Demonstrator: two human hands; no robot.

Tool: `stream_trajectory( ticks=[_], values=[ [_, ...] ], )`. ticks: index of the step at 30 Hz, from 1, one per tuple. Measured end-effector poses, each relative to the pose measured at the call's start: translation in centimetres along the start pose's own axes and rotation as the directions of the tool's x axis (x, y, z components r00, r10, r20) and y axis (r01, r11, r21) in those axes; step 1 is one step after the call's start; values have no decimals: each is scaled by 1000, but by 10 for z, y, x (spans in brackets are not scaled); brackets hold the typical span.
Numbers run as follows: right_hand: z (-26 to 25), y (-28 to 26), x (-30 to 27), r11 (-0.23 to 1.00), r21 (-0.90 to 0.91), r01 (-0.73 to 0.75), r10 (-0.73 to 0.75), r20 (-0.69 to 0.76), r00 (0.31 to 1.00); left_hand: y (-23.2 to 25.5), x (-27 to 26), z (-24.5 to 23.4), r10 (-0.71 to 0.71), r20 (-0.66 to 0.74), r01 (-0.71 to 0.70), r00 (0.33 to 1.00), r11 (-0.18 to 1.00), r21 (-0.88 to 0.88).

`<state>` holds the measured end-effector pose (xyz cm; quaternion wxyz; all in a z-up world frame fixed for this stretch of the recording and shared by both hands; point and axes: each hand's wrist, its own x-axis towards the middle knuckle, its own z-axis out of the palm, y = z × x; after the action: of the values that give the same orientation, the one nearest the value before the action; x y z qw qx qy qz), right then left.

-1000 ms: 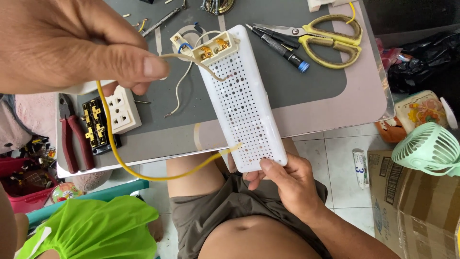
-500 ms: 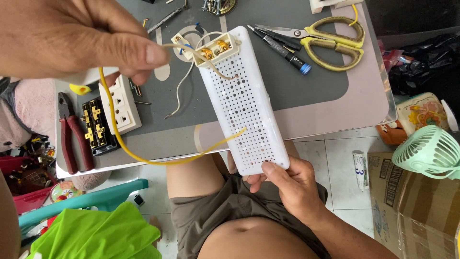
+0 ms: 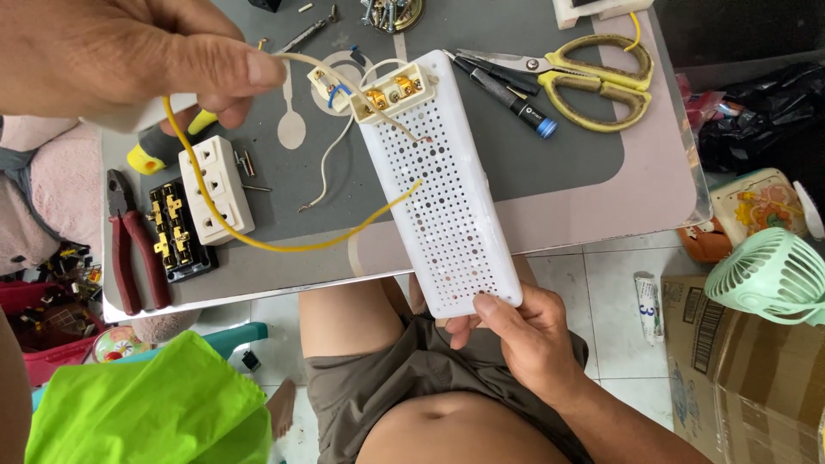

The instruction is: The person assembles an electrical component by inserting a white plastic housing into a perforated board, tightening screws with a screwdriver, and connecting wires to the terminals. The person handles the housing, wires, and screwdriver throughout the process.

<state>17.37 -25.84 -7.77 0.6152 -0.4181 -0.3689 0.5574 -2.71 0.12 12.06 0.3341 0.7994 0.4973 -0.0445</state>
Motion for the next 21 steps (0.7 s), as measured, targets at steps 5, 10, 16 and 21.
stream_trajectory(
  ticks=[5,10,16,21],
  values=[
    [0,-1,-1,1000,-1,-16,16,-10,1000,-5,3,-3,-17,4,17,1000,999,45],
    [1,-2,-1,1000,0,-8,8,-8,1000,3,-2,-4,-14,-11,15,1000,997,77],
    [3,-4,-1,998,-58,13,-13,6,1000,99,-40,17,-370,-104,376,923,815,441],
    [7,-7,-3,995,-102,7,-9,-10,1000,67,-42,28,25,-209,118,977,759,640]
  ],
)
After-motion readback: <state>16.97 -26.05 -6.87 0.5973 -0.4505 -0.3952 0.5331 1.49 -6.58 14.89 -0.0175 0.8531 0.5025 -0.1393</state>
